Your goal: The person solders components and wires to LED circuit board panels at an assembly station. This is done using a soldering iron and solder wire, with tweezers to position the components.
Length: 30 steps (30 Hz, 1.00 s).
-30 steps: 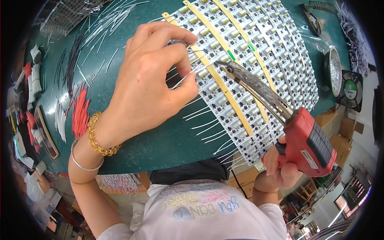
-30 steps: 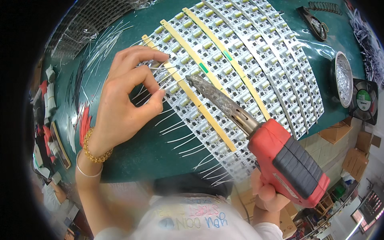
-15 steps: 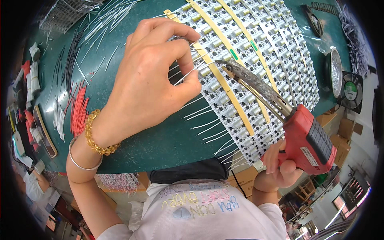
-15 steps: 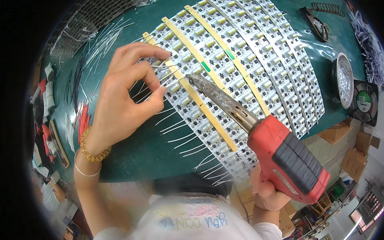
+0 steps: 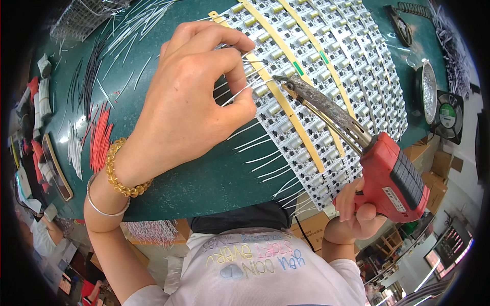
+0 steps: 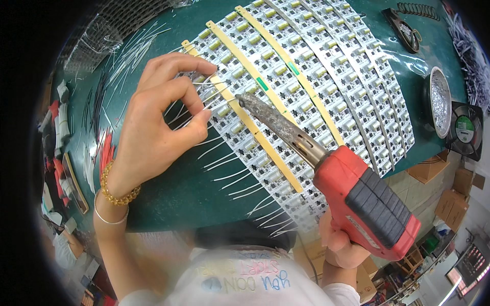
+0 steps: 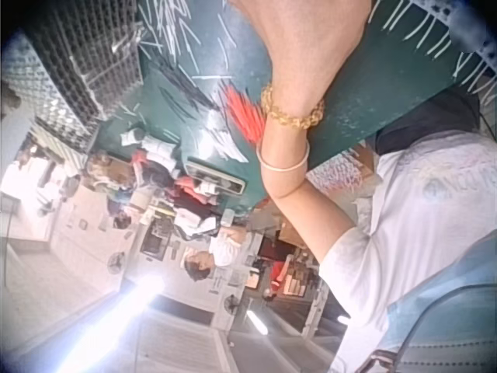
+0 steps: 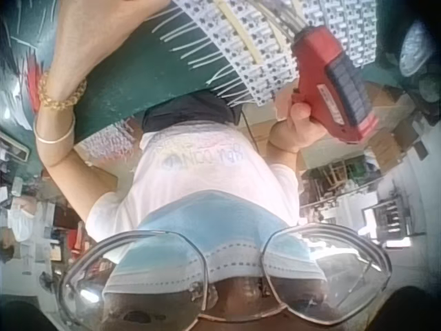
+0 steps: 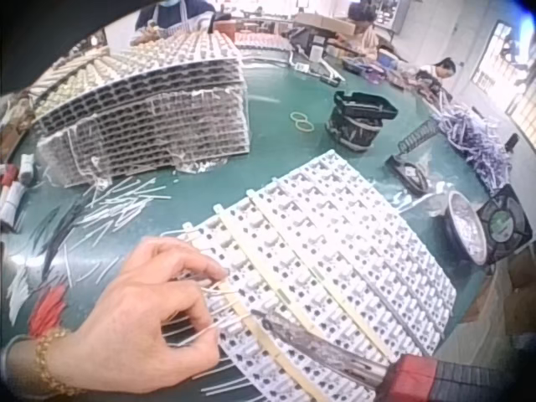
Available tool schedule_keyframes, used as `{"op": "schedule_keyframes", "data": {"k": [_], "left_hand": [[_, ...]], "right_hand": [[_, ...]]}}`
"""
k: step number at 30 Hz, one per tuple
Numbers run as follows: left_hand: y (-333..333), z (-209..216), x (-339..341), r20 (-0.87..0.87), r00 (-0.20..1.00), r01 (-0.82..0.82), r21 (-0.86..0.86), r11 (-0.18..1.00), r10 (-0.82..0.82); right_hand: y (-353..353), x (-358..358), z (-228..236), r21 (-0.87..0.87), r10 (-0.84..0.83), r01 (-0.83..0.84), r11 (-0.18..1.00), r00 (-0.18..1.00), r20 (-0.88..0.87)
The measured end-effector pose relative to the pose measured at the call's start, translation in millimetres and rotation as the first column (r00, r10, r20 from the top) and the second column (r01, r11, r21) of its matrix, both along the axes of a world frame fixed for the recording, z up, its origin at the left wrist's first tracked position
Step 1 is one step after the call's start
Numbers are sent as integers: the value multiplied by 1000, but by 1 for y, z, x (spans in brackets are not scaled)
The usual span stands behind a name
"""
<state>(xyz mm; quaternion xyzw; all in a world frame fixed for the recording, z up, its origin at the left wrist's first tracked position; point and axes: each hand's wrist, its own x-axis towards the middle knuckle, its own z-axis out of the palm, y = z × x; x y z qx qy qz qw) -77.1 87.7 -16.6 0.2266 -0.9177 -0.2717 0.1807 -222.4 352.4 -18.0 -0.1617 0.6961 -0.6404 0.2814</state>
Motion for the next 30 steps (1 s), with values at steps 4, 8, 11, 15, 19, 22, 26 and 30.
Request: {"op": "schedule_keyframes", "data": {"k": [4,8,11,15,19,22,26,30], "left_hand": [[0,0,-2,2,1000,5,-3,1000,-5],[0,0,-1,-3,1000,2,-10,1000,-2],[-1,0,-1,5,1000,9,-10,1000,-9],[0,-1,-2,-3,1000,12,-11,1000,-12],[0,0,-1,-1,1000,11,-11,1000,-11],[0,2,1,3,1000,19,-20,1000,-19],[-9,23,8,11,994,104,46,994,-105],[-5,32,4,10,998,67,95,993,-69]], "right_hand": [[-13,-4,5,-28,252,-258,966,959,-131],[4,-8,-6,-115,170,-191,975,971,-168],[5,-7,-8,-129,147,-171,977,973,-180],[0,-3,-5,-138,151,-168,976,980,-128],[-10,1,5,-147,196,-207,967,977,-83],[-9,2,3,-157,161,-177,972,981,-110],[2,-3,5,-171,134,-153,973,984,-115],[-9,6,18,60,-86,85,995,996,15]]}}
